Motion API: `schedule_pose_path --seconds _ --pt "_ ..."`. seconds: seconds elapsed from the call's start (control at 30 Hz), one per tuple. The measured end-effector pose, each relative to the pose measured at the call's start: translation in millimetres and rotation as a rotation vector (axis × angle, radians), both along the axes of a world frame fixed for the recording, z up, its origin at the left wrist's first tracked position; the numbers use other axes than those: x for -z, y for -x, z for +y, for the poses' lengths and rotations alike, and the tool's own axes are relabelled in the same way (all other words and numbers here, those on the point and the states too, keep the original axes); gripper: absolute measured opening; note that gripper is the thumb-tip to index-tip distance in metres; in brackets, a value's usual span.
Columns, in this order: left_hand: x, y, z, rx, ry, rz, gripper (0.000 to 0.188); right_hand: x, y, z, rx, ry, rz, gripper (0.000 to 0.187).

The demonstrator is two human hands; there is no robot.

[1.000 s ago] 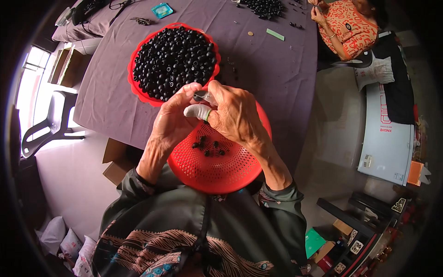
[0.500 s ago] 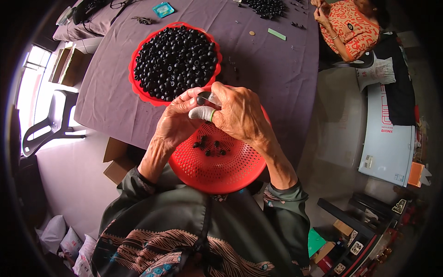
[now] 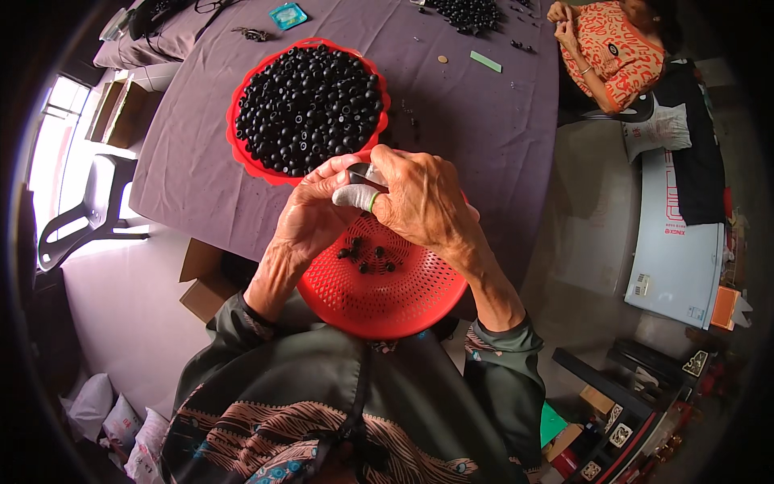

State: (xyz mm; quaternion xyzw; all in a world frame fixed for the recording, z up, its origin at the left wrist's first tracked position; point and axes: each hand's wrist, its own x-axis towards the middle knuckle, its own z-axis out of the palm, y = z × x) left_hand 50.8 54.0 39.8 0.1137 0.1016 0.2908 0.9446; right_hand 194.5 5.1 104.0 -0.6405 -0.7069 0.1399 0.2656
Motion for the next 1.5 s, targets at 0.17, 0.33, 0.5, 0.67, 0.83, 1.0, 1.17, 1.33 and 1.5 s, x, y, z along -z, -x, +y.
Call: schedule_pose_path --seconds 0.17,0.33,0.5,0.67,0.83,1.0,1.17,1.33,1.5 --pt "-6 0 -2 -0.026 0.0 0.048 0.02 0 0 -2 0.001 0.02 -0.021 0.044" --pt "-6 2 -2 -0.025 -0.021 0.033 0.017 2 0 -4 0.013 0.021 -0.113 0.036" --pt "-9 0 -4 -0.059 -0.039 0.088 0.015 3 -1 -4 -0.043 -0.076 -0.119 0.033" --pt "-10 -1 -9 -0.046 0.015 0.106 0.015 5 -4 -6 -0.063 -0.029 -0.169 0.036" --pt "-15 -2 -10 -0.025 0.083 0.106 0.018 5 -8 -6 -0.013 -0.077 0.0 0.053" --pt "-13 -1 -10 -0.01 0.1 0.133 0.02 3 -9 -3 -0.011 0.01 0.002 0.056" --pt "-14 -1 -8 -0.002 0.063 0.092 0.02 4 -9 -1 -0.027 0.019 -0.03 0.055" --pt "-13 0 -10 -0.045 0.066 0.169 0.019 2 -4 -2 -0.025 0.027 -0.055 0.054" --pt "-8 0 -9 -0.042 0.069 0.156 0.018 4 -2 -3 -0.01 -0.02 -0.074 0.05"
